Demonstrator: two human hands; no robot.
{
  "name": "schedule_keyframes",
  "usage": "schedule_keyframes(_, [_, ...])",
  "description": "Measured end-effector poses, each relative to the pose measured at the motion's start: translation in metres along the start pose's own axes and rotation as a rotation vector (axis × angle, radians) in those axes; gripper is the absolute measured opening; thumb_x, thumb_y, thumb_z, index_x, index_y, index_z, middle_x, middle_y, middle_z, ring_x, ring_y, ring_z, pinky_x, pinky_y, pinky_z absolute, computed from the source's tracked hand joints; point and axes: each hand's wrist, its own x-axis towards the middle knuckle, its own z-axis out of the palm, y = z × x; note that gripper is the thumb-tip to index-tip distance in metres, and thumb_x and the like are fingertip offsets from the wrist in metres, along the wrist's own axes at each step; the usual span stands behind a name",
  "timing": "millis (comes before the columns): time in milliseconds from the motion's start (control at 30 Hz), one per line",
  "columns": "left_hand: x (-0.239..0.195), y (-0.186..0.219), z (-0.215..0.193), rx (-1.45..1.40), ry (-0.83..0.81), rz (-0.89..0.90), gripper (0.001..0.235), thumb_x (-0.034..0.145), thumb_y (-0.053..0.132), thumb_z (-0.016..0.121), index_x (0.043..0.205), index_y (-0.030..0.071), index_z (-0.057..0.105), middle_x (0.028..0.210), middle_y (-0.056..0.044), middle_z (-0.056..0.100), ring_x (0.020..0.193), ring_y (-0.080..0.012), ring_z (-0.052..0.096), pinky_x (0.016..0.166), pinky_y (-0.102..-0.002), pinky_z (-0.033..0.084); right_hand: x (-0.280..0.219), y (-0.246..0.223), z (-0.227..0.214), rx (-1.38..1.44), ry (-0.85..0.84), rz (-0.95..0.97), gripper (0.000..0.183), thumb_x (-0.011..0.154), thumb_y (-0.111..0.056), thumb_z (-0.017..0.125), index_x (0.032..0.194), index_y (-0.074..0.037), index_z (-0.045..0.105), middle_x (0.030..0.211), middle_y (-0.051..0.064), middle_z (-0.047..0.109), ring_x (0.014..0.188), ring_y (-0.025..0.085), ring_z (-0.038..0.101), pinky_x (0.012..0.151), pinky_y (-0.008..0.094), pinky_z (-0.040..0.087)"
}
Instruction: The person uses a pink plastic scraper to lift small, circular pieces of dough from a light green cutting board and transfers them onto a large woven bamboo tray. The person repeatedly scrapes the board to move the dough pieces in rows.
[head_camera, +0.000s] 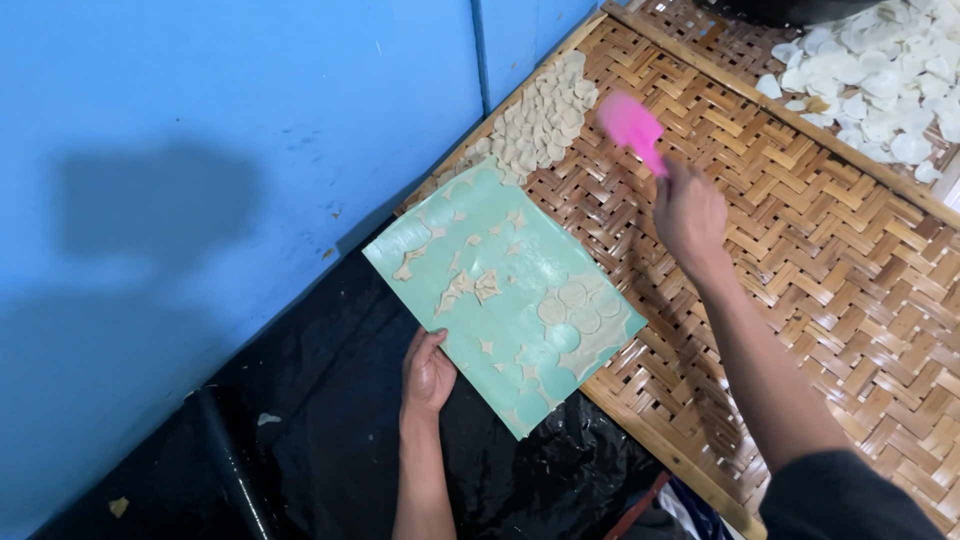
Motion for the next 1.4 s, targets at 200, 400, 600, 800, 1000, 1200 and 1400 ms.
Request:
schedule_keyframes(200, [-0.007, 0.012, 0.018, -0.033, -0.015, 0.027, 0.050, 0.090, 0.009, 0.054, 0.139, -0.003, 0.052, 0.137, -0.013, 0.061, 0.125, -0.0244, 0.057, 0.108, -0.039, 0.042, -0.094, -0.047, -0.094, 0.190, -0.435, 0.175, 0.035, 0.101, -0.024, 0.059, 0.132, -0.014, 0.068, 0.064, 0.011, 0.071, 0.038, 0.017, 0.051, 0.034, 0.033, 0.038])
schedule_keyframes(400, [0.002, -0.001, -0.008, -0.027, -0.054, 0.042, 0.050, 0.094, 0.008, 0.056, 0.141, -0.005, 0.049, 0.136, -0.014, 0.060, 0.125, -0.0245, 0.056, 0.108, -0.040, 0.042, -0.149, -0.050, -0.115, 0.130, -0.540, 0.164, 0.034, 0.098, -0.030, 0.057, 0.128, -0.020, 0.068, 0.094, 0.007, 0.074, 0.040, 0.015, 0.058, 0.033, 0.033, 0.047])
schedule_keyframes(600, [-0.004, 0.003, 0.006, -0.025, -0.028, 0.047, 0.049, 0.092, 0.006, 0.055, 0.140, -0.005, 0.051, 0.136, -0.013, 0.061, 0.124, -0.0225, 0.058, 0.108, -0.037, 0.043, -0.168, -0.050, -0.123, 0.036, -0.582, 0.183, 0.038, 0.095, -0.030, 0.059, 0.131, -0.023, 0.069, 0.078, 0.004, 0.068, 0.046, 0.018, 0.060, 0.045, 0.036, 0.053])
schedule_keyframes(800, [-0.004, 0.002, 0.004, -0.033, -0.040, 0.055, 0.049, 0.092, 0.005, 0.056, 0.139, -0.006, 0.050, 0.136, -0.014, 0.060, 0.125, -0.0239, 0.056, 0.109, -0.039, 0.042, -0.164, -0.055, -0.123, -0.008, -0.629, 0.225, 0.036, 0.096, -0.032, 0.060, 0.130, -0.023, 0.069, 0.078, 0.004, 0.068, 0.049, 0.019, 0.060, 0.048, 0.037, 0.055])
schedule_keyframes(1000, [-0.003, 0.003, 0.006, -0.029, -0.031, 0.050, 0.051, 0.092, 0.005, 0.056, 0.141, -0.006, 0.049, 0.138, -0.014, 0.060, 0.127, -0.0228, 0.056, 0.111, -0.038, 0.041, -0.169, -0.050, -0.113, 0.052, -0.541, 0.132, 0.034, 0.094, -0.032, 0.062, 0.124, -0.020, 0.074, 0.078, 0.005, 0.069, 0.051, 0.018, 0.061, 0.048, 0.038, 0.053])
schedule_keyframes(1200, [-0.002, 0.001, 0.000, -0.030, -0.027, 0.043, 0.050, 0.092, 0.005, 0.056, 0.141, -0.006, 0.051, 0.138, -0.014, 0.059, 0.127, -0.0227, 0.056, 0.111, -0.037, 0.041, -0.162, -0.042, -0.105, 0.017, -0.688, 0.247, 0.035, 0.098, -0.033, 0.059, 0.130, -0.025, 0.070, 0.089, 0.005, 0.074, 0.053, 0.020, 0.063, 0.048, 0.038, 0.054])
schedule_keyframes(1400, [0.000, 0.000, -0.002, -0.015, -0.002, 0.040, 0.049, 0.092, 0.006, 0.056, 0.140, -0.004, 0.052, 0.137, -0.013, 0.060, 0.126, -0.0225, 0.056, 0.109, -0.038, 0.041, -0.166, -0.025, -0.086, 0.143, -0.703, 0.290, 0.038, 0.093, -0.035, 0.062, 0.130, -0.029, 0.070, 0.095, 0.006, 0.078, 0.056, 0.014, 0.064, 0.052, 0.036, 0.057])
